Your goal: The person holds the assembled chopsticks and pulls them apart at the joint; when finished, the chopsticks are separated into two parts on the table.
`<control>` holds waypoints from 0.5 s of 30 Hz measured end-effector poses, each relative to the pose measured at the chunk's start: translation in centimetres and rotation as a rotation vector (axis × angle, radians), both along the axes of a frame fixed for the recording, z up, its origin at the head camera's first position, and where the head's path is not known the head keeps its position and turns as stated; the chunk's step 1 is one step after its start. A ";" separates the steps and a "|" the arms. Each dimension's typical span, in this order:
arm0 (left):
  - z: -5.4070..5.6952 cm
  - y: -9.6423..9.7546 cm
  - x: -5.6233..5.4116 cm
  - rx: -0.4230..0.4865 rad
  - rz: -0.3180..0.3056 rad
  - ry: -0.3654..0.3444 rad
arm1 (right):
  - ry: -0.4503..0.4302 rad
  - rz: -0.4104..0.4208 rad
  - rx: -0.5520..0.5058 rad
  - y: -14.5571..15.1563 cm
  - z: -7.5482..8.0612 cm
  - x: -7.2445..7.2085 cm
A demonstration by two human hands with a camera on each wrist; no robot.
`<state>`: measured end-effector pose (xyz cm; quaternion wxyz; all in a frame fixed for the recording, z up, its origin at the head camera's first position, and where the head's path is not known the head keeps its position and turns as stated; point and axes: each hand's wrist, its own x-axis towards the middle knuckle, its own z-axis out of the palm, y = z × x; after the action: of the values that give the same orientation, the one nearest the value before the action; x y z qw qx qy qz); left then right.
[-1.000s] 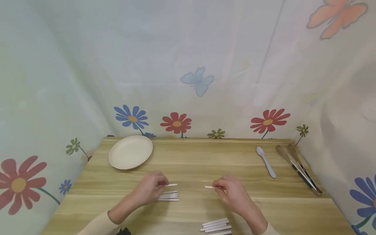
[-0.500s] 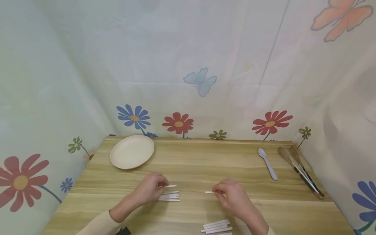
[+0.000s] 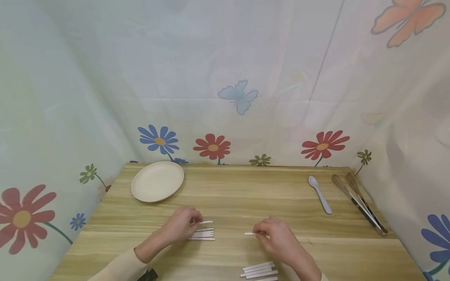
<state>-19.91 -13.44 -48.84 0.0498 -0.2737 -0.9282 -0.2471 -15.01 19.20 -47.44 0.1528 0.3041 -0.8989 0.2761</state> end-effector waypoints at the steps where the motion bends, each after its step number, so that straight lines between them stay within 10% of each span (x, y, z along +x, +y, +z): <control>1: -0.1 0.0 0.0 0.003 -0.001 -0.005 | 0.002 0.003 -0.001 0.0 -0.1 0.1; 15: -0.6 0.0 -0.3 0.006 -0.007 0.013 | 0.026 0.049 -0.010 0.0 -0.3 0.6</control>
<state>-20.25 -13.48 -49.47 0.0560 -0.2783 -0.9262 -0.2481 -14.42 19.23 -47.72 0.1592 0.3287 -0.8877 0.2802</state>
